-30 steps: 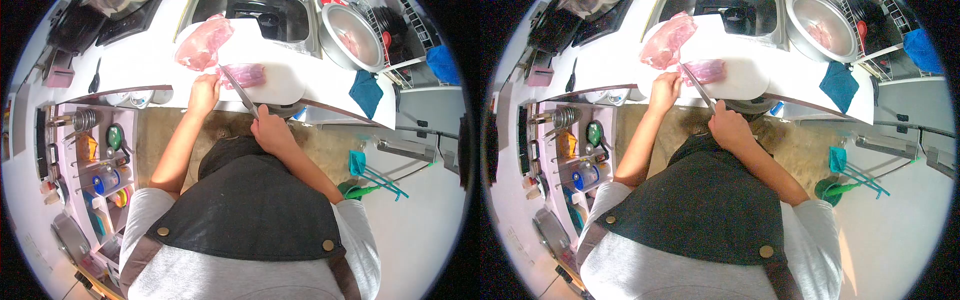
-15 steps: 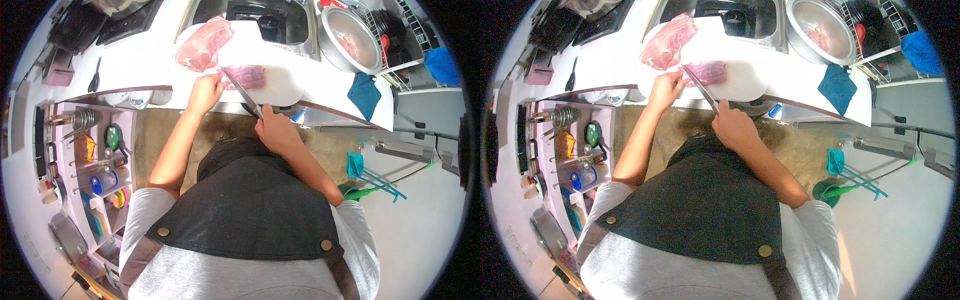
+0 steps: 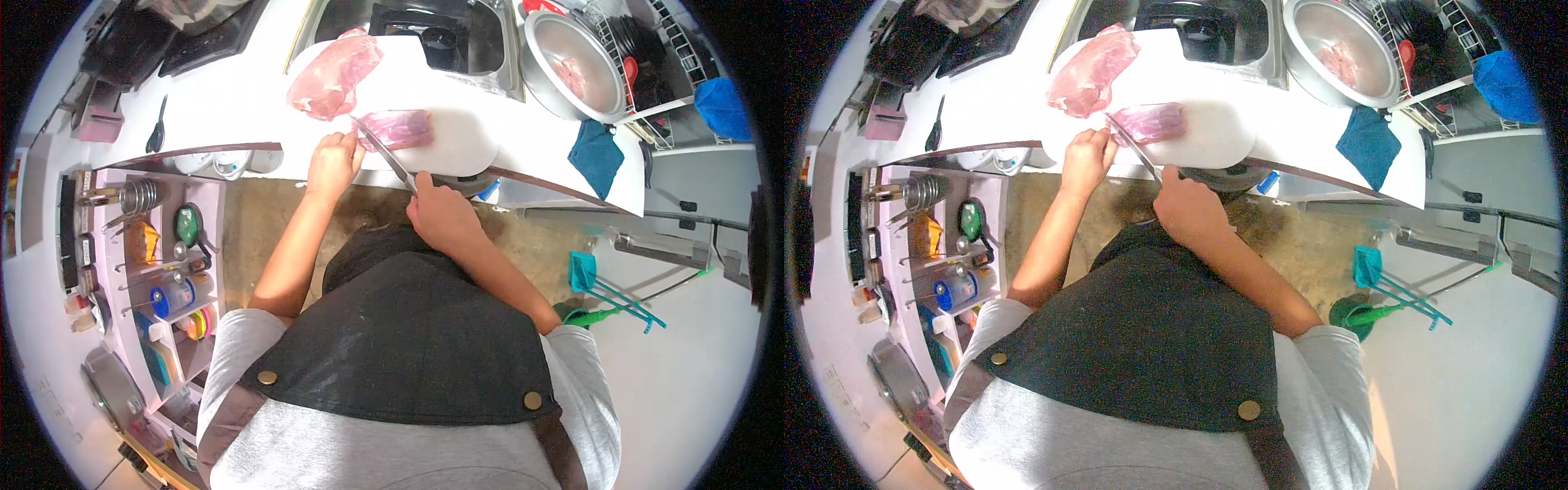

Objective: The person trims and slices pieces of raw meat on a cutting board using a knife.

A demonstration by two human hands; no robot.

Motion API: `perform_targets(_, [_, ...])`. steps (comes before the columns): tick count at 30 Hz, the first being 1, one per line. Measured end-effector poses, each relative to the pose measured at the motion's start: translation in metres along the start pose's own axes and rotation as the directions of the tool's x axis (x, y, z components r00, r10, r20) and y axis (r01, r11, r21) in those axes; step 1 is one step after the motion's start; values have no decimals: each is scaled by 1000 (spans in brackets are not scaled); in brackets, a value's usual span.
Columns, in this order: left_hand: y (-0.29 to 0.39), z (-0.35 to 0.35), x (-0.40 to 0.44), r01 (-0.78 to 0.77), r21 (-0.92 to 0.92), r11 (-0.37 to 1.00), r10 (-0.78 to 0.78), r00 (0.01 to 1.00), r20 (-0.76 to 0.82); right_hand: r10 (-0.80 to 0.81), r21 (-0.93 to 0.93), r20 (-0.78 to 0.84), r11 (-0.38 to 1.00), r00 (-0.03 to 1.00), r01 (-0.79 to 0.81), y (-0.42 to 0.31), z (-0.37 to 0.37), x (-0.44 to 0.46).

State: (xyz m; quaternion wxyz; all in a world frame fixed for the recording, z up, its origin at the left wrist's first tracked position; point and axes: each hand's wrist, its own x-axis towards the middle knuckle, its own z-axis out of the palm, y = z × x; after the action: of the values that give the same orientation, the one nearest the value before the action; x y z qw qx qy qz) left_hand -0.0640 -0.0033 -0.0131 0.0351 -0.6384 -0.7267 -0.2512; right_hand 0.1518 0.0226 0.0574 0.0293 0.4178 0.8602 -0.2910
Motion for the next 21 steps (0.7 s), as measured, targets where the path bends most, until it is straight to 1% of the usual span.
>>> perform_targets(2, [-2,7,-3,-16,8,1000,17,997,-74,17,6,18,1000,1000,-17,-5,-3,3])
perform_targets(6, [-6,11,-5,-24,2,1000,24,994,-107,41,-8,62,999,997,-41,-5,-7,-6])
perform_targets(8, [-7,15,-7,-60,1,998,60,985,-164,25,23,63,999,998,-26,-5,-6,-2])
perform_targets(9, [-7,15,-7,-60,-3,998,59,985,-160,11,57,63,998,998,-15,-5,-3,1])
perform_targets(13, [-9,17,-6,-77,15,997,79,979,-190,11,76,72,997,997,-17,-10,5,12])
perform_targets(15, [-11,18,-5,-77,10,997,78,975,-208,75,76,136,993,988,-86,-8,6,-2])
perform_targets(16, [-11,18,-5,-86,14,996,87,970,-229,76,75,137,993,988,-87,-8,7,-2])
perform_targets(18, [-8,20,-8,-96,10,995,96,966,-241,-3,148,99,989,995,-12,-6,13,-2])
perform_targets(21, [-9,17,-6,-90,26,996,93,968,-232,-17,135,98,991,995,3,-11,16,6])
